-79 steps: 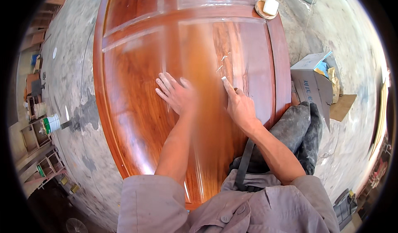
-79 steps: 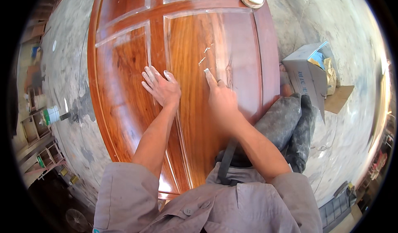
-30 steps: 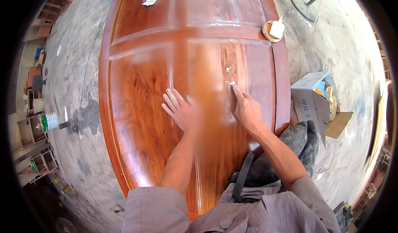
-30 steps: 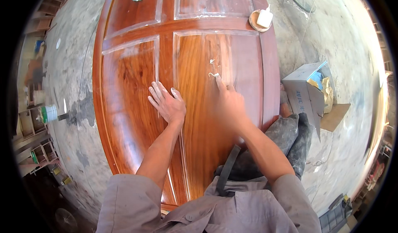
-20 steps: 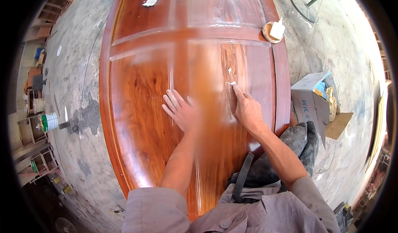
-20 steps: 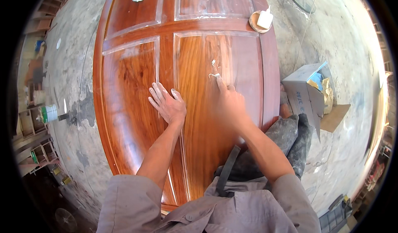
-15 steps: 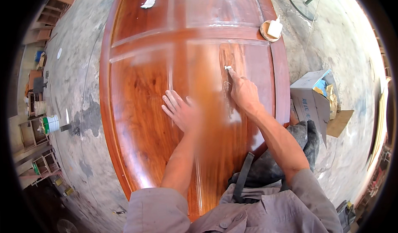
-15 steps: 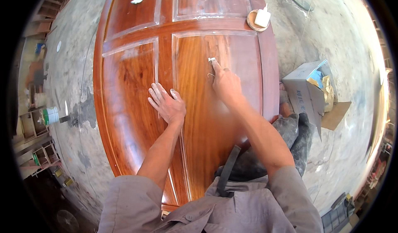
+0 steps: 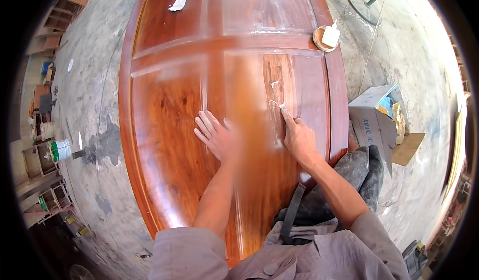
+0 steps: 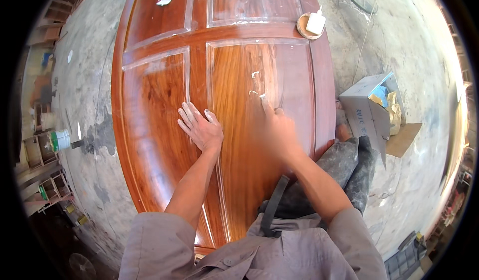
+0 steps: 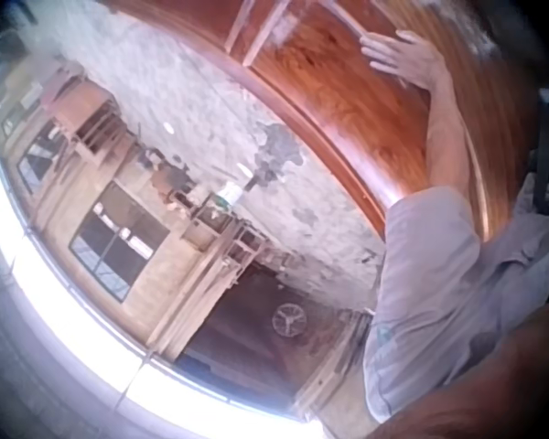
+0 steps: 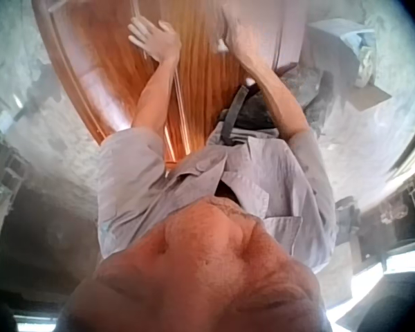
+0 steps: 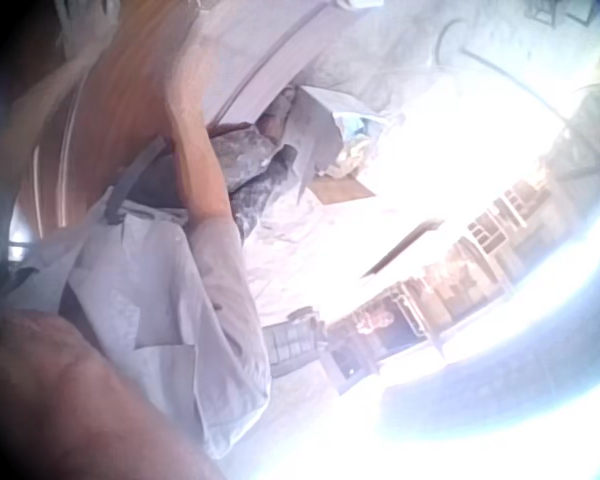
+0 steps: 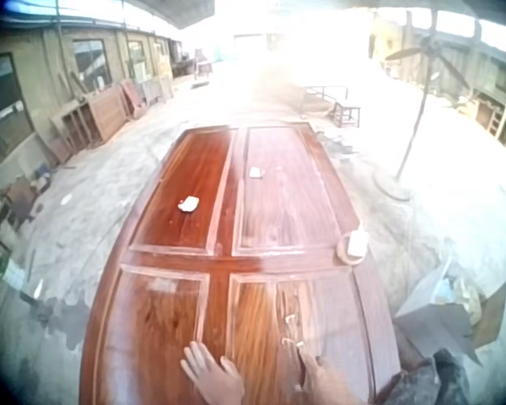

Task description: The person applies a white filler substance from a tube onto a large, reddish-brown wooden surface. They use a small metal spatula to spread the filler into a specific area and smooth it over the wood grain. The person also uses a sanding block to rub the surface and a cloth to wipe away excess material.

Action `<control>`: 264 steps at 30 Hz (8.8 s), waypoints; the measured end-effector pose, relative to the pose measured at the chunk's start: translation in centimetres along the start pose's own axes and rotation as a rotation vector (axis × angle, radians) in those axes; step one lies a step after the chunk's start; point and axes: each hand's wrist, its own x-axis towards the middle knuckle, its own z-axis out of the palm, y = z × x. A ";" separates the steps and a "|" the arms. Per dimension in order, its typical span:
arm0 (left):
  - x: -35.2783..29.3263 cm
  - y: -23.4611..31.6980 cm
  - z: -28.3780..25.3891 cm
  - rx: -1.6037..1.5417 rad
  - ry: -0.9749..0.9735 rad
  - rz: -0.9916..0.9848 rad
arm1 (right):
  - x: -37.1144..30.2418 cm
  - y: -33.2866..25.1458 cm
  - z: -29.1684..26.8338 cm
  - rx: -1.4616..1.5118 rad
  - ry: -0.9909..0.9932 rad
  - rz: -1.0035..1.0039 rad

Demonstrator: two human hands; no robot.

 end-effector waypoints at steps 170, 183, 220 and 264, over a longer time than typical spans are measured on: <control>-0.2 -0.2 0.1 0.004 -0.014 0.008 | 2.3 -1.5 1.2 -0.018 0.006 -0.058; -0.2 0.2 0.0 -0.017 0.001 0.027 | 3.9 -2.1 0.7 -0.022 0.024 -0.040; 0.1 0.1 0.4 -0.003 0.013 0.027 | 4.5 -2.2 1.1 -0.017 0.059 -0.050; 0.2 -0.2 0.1 0.000 0.009 0.003 | 5.4 -2.0 0.8 -0.036 0.039 -0.058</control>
